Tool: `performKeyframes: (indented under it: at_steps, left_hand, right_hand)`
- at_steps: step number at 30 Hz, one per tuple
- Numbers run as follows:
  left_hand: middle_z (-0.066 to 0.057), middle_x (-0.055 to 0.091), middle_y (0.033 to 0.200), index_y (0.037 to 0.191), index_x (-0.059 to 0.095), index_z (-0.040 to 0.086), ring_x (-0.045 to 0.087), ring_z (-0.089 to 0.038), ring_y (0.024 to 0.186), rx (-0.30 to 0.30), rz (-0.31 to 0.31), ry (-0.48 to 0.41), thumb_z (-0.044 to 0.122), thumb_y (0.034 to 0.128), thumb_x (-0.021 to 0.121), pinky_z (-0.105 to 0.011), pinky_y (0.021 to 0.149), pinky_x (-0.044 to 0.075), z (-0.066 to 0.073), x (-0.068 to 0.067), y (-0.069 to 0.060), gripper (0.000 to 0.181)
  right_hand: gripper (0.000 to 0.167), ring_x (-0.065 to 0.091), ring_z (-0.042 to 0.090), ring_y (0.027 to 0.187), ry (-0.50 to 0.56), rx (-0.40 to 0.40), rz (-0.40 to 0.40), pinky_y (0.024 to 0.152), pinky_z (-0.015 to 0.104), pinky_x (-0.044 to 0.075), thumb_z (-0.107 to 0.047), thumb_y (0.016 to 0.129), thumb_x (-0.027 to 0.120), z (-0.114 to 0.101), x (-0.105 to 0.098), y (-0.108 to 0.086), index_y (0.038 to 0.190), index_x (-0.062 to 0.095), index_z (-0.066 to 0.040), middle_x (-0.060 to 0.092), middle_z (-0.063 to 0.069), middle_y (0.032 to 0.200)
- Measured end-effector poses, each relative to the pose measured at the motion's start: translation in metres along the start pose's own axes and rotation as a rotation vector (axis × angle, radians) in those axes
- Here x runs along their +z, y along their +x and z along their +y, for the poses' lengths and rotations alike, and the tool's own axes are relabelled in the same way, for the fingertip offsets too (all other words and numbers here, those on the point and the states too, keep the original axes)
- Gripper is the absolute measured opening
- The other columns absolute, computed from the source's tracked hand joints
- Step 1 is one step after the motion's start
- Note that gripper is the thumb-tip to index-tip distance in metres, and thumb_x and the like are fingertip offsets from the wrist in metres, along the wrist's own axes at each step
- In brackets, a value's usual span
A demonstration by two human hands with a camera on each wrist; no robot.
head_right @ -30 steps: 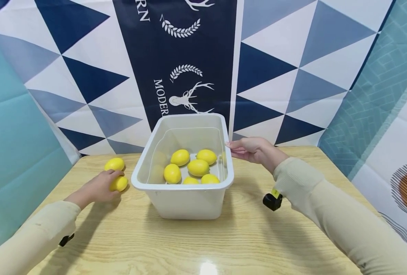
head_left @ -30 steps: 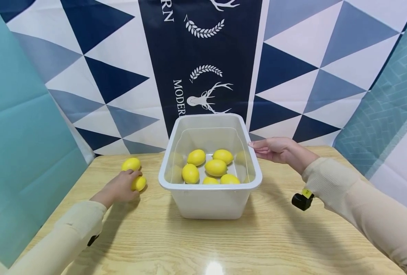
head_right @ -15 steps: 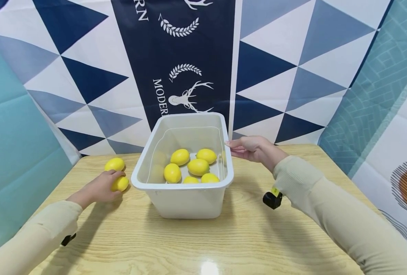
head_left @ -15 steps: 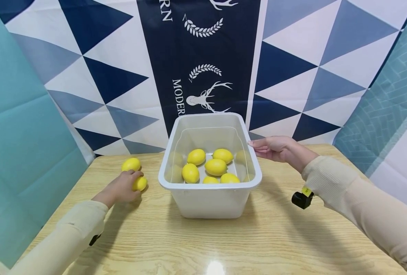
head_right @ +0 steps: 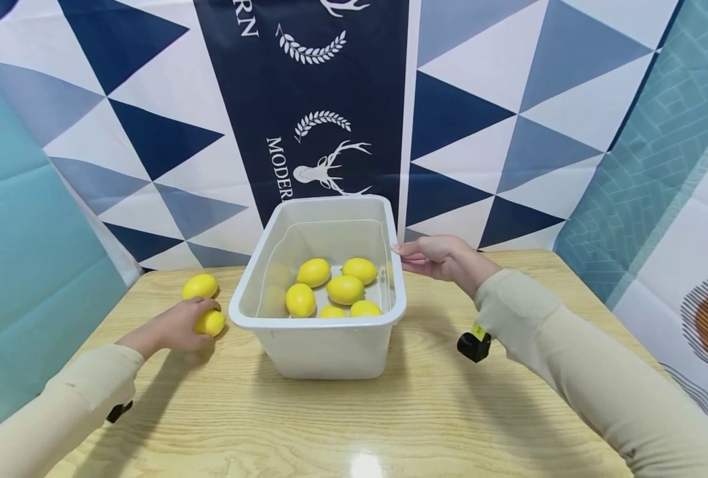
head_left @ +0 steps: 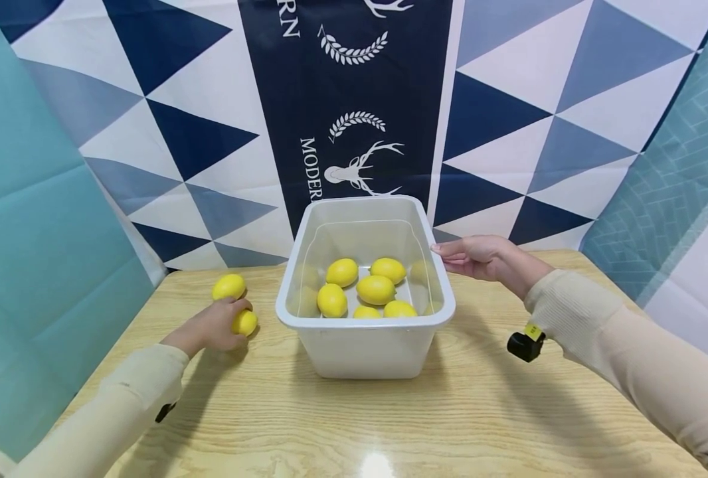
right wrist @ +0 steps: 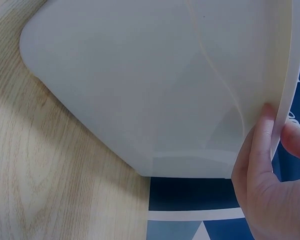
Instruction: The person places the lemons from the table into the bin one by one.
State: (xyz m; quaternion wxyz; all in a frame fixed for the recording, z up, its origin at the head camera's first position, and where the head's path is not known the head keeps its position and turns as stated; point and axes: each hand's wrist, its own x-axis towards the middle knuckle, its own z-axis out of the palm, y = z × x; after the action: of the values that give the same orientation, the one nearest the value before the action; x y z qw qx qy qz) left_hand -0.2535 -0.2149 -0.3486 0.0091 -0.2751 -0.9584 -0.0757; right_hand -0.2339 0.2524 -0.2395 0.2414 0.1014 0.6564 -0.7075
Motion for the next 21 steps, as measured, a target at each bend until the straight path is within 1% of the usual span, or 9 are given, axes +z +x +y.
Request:
performKeyframes:
  at_steps: [3,6,9,14,18,21]
  left_hand:
    - [-0.018,0.062,0.104,0.108,0.057,0.001,0.057,-0.025,0.086,0.025,-0.010,-0.003,0.013,0.0687,0.075,-0.043,0.080,0.051,0.000,-0.002,0.000,0.045]
    - [-0.016,0.063,0.101,0.106,0.058,0.001,0.057,-0.024,0.085,0.033,-0.017,-0.006,0.013,0.0687,0.076,-0.042,0.079,0.051,0.000,-0.003,-0.001,0.043]
    - [-0.014,0.064,0.097,0.104,0.059,0.003,0.056,-0.022,0.081,0.041,-0.032,-0.015,0.014,0.0685,0.077,-0.040,0.076,0.051,0.001,-0.005,-0.001,0.041]
    - [-0.008,0.064,0.089,0.099,0.061,0.005,0.052,-0.018,0.075,0.036,-0.090,-0.050,0.016,0.0679,0.076,-0.033,0.070,0.046,0.004,-0.010,0.000,0.036]
    - [-0.006,0.062,0.086,0.099,0.060,0.006,0.049,-0.017,0.074,0.023,-0.148,-0.068,0.018,0.0659,0.075,-0.029,0.068,0.043,0.004,-0.012,-0.001,0.038]
    - [-0.004,0.059,0.084,0.098,0.059,0.007,0.047,-0.016,0.073,0.021,-0.169,-0.071,0.019,0.0649,0.075,-0.027,0.067,0.041,0.003,-0.012,-0.002,0.039]
  right_hand:
    - [0.015,0.070,0.007,0.077,-0.005,0.001,0.002,0.078,0.018,0.058,-0.010,0.091,0.064,0.000,0.000,0.000,0.079,0.071,-0.016,0.071,-0.004,0.081]
    - [0.016,0.070,0.007,0.077,-0.006,0.000,0.001,0.078,0.017,0.058,-0.010,0.091,0.065,0.000,0.000,0.000,0.078,0.071,-0.017,0.071,-0.004,0.081]
    - [0.016,0.070,0.007,0.076,-0.008,-0.004,0.000,0.078,0.017,0.058,-0.010,0.090,0.065,0.000,0.000,-0.001,0.077,0.071,-0.017,0.071,-0.004,0.080]
    - [0.017,0.070,0.007,0.077,-0.012,-0.009,-0.002,0.078,0.017,0.058,-0.010,0.091,0.064,0.000,0.000,-0.001,0.077,0.071,-0.017,0.071,-0.004,0.080]
    - [0.017,0.070,0.007,0.077,-0.015,-0.009,-0.006,0.078,0.017,0.058,-0.010,0.091,0.064,0.000,-0.001,-0.001,0.077,0.071,-0.017,0.071,-0.004,0.080]
    - [0.017,0.070,0.007,0.076,-0.015,-0.010,-0.008,0.078,0.017,0.058,-0.009,0.091,0.064,0.000,-0.001,-0.001,0.077,0.071,-0.017,0.071,-0.004,0.080]
